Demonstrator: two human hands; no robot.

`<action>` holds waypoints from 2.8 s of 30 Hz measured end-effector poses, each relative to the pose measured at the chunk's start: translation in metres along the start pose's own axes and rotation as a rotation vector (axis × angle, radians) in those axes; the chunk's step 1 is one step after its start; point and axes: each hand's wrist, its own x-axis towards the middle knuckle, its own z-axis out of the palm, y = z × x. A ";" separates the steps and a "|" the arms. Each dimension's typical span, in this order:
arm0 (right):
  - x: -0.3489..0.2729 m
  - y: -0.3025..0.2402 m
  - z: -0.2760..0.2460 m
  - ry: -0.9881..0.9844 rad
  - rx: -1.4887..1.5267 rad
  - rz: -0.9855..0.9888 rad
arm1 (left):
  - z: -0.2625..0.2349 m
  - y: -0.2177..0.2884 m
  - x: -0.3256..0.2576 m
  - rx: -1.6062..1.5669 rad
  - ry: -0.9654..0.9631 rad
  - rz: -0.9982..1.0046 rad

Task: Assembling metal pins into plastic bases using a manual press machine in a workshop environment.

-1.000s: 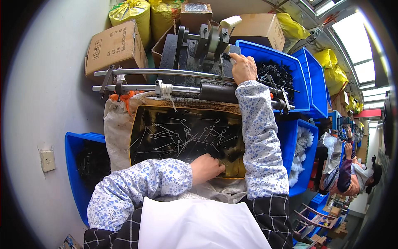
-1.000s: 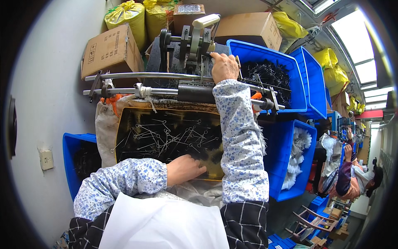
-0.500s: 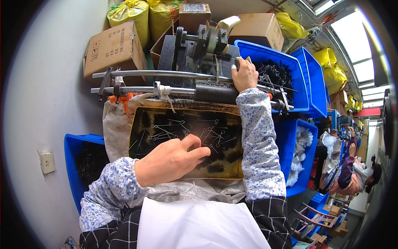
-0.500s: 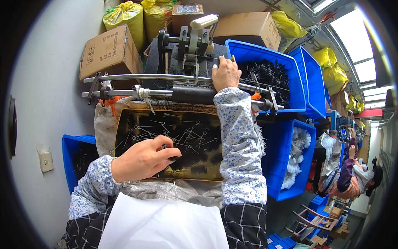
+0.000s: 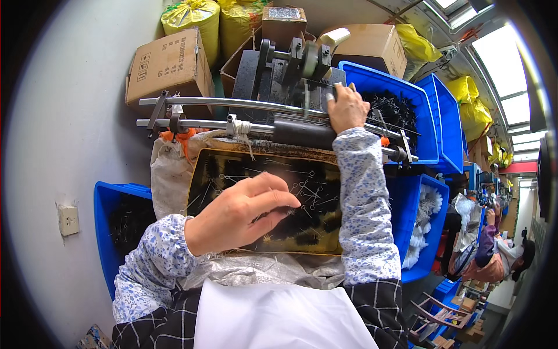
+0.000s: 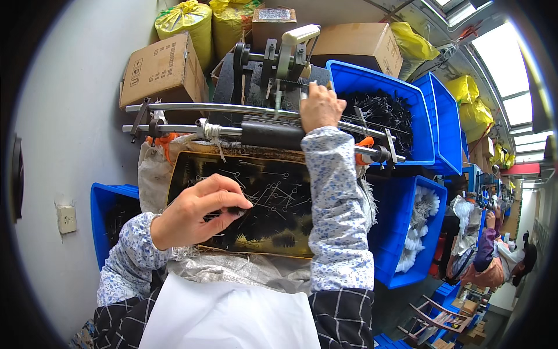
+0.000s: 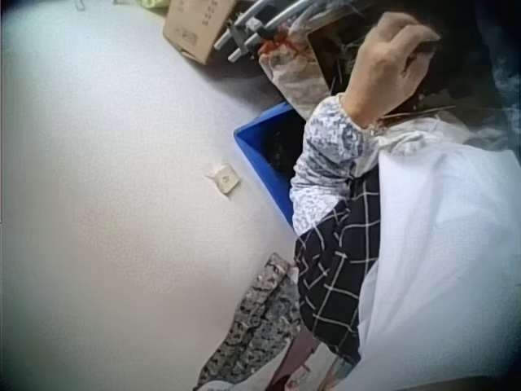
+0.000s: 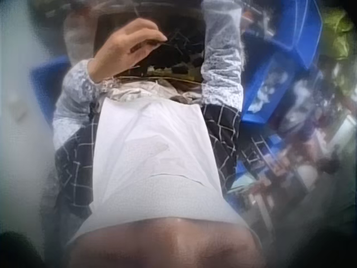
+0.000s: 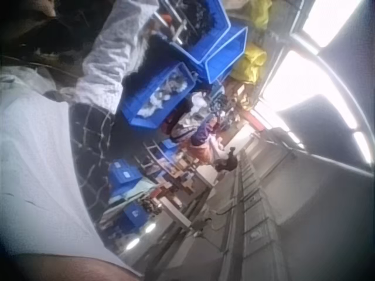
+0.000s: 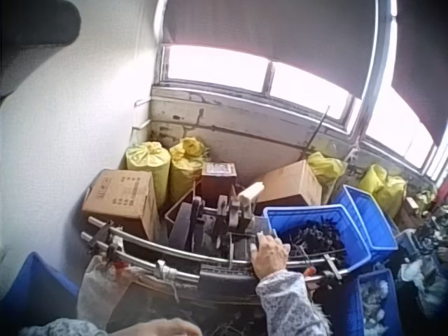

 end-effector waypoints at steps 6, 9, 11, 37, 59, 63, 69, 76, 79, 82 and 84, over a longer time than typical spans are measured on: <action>0.027 0.057 -0.005 -0.135 0.211 -0.023 | -0.003 -0.007 0.012 -0.149 0.038 -0.078; 0.044 0.073 -0.002 -0.150 0.097 -0.042 | 0.001 -0.008 0.019 -0.186 0.026 -0.096; 0.046 0.068 -0.010 -0.284 0.066 -0.041 | 0.002 -0.011 0.020 -0.177 0.000 -0.120; 0.010 0.007 -0.011 -0.060 0.070 0.002 | 0.083 -0.033 -0.013 0.721 -0.528 0.070; 0.023 0.021 0.002 -0.075 0.131 -0.086 | 0.029 -0.009 0.010 0.176 -0.428 -0.001; 0.024 0.023 0.005 -0.071 0.197 -0.090 | 0.028 -0.006 0.012 0.176 -0.411 0.005; 0.057 0.030 -0.003 -0.404 0.225 0.021 | 0.021 -0.012 0.021 0.155 -0.211 -0.064; 0.034 0.013 -0.005 -0.282 0.046 -0.134 | 0.018 -0.014 0.022 0.158 -0.164 -0.070; 0.033 0.012 -0.006 -0.236 -0.025 -0.185 | 0.016 -0.013 0.017 0.178 -0.184 -0.067; 0.028 0.020 0.005 -0.010 -0.021 -0.268 | 0.015 -0.012 0.016 0.182 -0.183 -0.058; 0.029 0.020 0.006 0.007 -0.030 -0.265 | 0.014 -0.010 0.016 0.180 -0.173 -0.051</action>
